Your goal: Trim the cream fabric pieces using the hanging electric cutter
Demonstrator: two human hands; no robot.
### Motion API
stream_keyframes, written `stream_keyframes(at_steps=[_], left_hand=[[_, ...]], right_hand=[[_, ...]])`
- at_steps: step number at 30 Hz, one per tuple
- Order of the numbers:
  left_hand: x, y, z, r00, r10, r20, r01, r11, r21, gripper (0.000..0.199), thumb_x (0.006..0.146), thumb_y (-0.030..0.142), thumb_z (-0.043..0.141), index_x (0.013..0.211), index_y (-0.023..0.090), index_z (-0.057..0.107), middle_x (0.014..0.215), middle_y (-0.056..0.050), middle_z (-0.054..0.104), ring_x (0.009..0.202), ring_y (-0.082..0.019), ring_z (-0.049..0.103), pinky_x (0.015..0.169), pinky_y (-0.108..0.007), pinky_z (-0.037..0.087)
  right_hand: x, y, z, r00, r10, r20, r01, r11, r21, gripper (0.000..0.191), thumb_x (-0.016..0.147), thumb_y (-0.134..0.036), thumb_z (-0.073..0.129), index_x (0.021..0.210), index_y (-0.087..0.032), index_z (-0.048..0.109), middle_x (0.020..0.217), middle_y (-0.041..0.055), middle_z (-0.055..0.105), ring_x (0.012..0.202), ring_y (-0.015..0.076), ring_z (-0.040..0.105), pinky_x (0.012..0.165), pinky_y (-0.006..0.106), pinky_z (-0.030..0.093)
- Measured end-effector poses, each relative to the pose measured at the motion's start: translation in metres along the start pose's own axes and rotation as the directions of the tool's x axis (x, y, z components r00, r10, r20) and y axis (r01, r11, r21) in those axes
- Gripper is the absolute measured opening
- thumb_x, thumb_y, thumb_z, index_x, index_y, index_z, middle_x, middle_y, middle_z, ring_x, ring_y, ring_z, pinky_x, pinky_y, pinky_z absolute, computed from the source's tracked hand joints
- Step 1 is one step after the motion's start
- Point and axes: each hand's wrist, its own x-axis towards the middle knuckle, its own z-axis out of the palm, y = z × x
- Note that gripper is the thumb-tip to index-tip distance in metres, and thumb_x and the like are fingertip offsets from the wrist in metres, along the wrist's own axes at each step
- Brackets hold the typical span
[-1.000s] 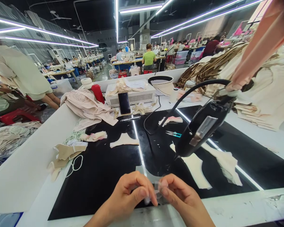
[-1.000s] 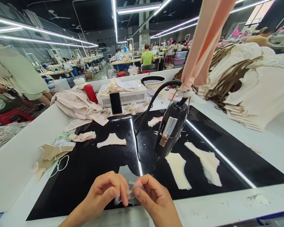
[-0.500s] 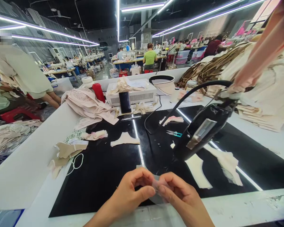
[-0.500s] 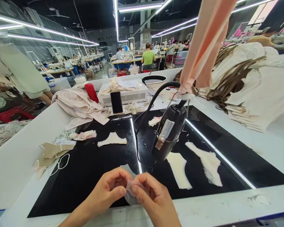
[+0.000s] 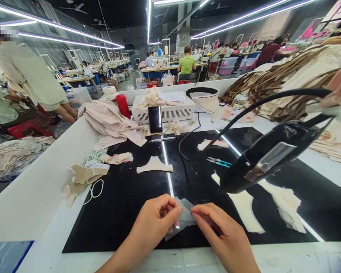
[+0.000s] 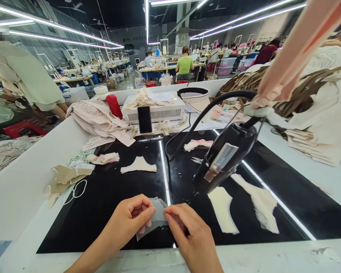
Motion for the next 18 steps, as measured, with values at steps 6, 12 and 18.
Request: stream_keyframes(at_steps=[6, 12, 18], left_hand=[[-0.005, 0.004, -0.006, 0.978, 0.138, -0.156, -0.052, 0.887, 0.458, 0.004, 0.096, 0.023, 0.058, 0.094, 0.025, 0.061, 0.079, 0.007, 0.069, 0.069, -0.013, 0.064, 0.066, -0.023, 0.043], [-0.005, -0.01, -0.001, 0.96, 0.244, -0.139, -0.046, 0.626, 0.778, 0.012, 0.099, 0.017, 0.058, 0.09, 0.023, 0.053, 0.073, 0.007, 0.064, 0.059, -0.013, 0.062, 0.056, -0.024, 0.037], [-0.006, -0.021, 0.006, 0.893, 0.45, -0.036, -0.121, 0.316, 0.941, 0.02, 0.096, 0.013, 0.062, 0.081, 0.023, 0.053, 0.069, 0.006, 0.06, 0.053, -0.015, 0.062, 0.048, -0.028, 0.034]], right_hand=[[0.013, 0.002, 0.007, 0.942, -0.333, 0.031, 0.334, 0.932, -0.14, 0.018, 0.106, -0.024, 0.05, 0.112, -0.026, 0.066, 0.096, 0.0029, 0.073, 0.083, 0.0158, 0.072, 0.075, 0.023, 0.058], [0.014, 0.004, 0.01, 0.881, -0.462, 0.096, 0.462, 0.801, -0.382, 0.022, 0.108, -0.019, 0.044, 0.113, -0.021, 0.066, 0.094, 0.0054, 0.074, 0.077, 0.0174, 0.07, 0.07, 0.029, 0.059], [0.014, 0.008, 0.013, 0.868, -0.485, 0.105, 0.478, 0.761, -0.439, 0.025, 0.108, -0.018, 0.042, 0.11, -0.018, 0.068, 0.093, 0.0064, 0.074, 0.075, 0.017, 0.068, 0.071, 0.029, 0.057]])
